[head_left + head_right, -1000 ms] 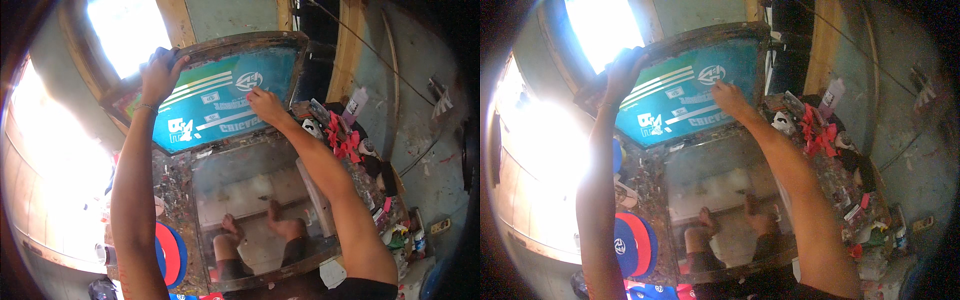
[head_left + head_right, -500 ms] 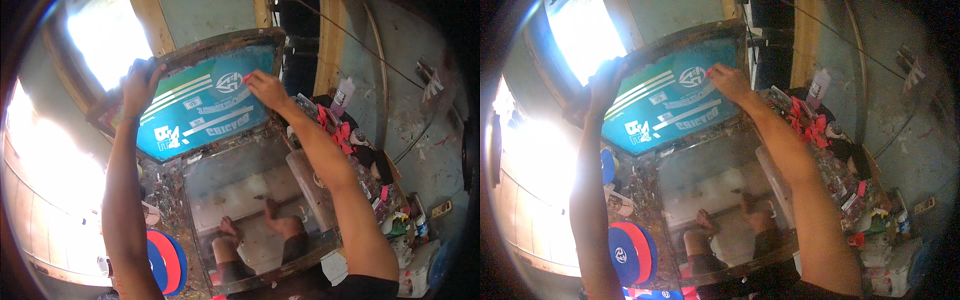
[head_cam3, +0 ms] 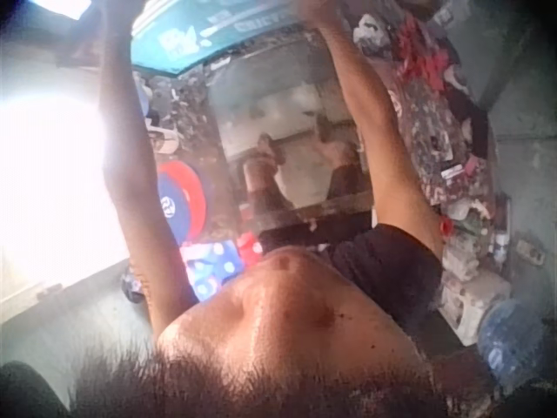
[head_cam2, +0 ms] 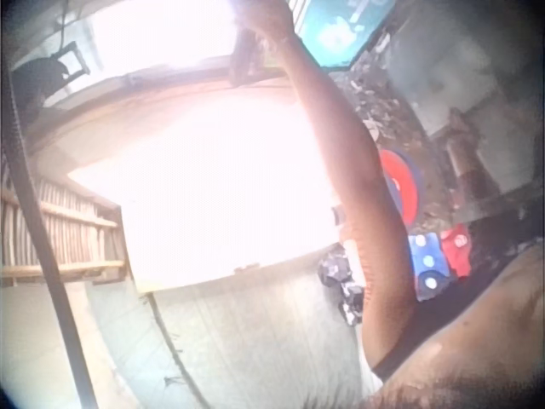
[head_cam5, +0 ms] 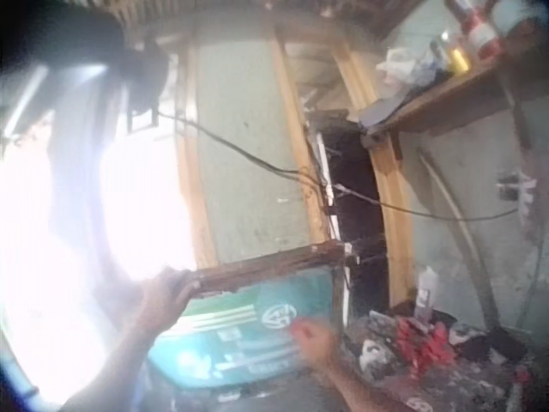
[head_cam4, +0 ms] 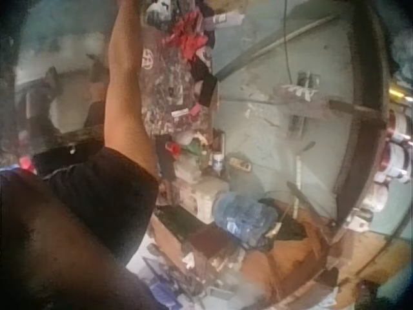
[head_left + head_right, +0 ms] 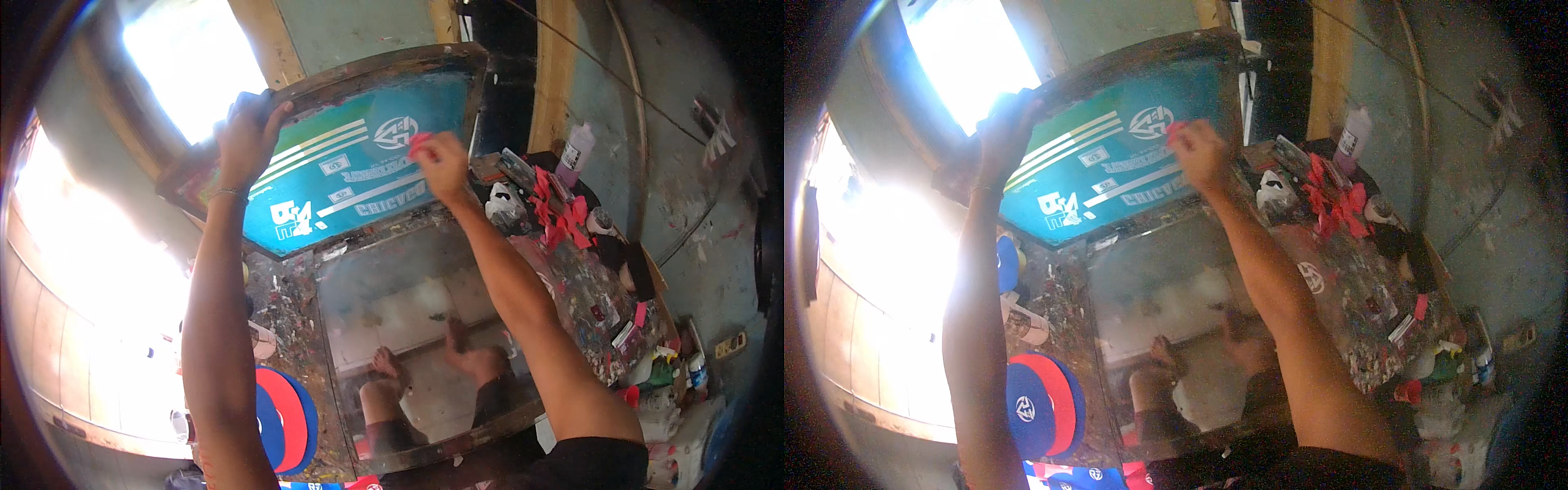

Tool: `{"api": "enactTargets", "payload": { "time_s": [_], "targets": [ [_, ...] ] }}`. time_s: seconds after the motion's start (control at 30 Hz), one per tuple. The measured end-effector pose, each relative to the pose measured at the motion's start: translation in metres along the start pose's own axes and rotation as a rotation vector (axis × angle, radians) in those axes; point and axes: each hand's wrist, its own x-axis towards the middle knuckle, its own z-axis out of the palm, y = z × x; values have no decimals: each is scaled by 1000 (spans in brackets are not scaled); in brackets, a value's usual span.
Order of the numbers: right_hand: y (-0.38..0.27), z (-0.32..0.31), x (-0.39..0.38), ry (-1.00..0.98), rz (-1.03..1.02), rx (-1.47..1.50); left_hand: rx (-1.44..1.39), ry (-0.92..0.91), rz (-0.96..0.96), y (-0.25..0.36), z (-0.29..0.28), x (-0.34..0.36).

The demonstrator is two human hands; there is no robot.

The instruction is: The person performs screen printing on red and blue baseball caps. They place a cap under a screen, apply white ink with a squeegee, and then remove the cap. The person also cleans the screen with a cloth and wipes the work surface between prints.

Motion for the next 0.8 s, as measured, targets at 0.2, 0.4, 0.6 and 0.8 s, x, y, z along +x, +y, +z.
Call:
{"api": "enactTargets", "payload": {
  "time_s": [0.2, 0.4, 0.6, 0.8],
  "targets": [
    [-9, 35, -9, 70, 148, -4, -2, -24, -14, 9, 2, 3],
    [-37, 20, 0, 234, 301, 52, -20, -18, -5, 4, -2, -1],
    [-41, 43, 4, 12, 48, 97, -8, -55, -28, 11, -2, 0],
    [-50, 18, 21, 77, 46, 56, 41, -37, -8, 5, -4, -2]
  ]
}}
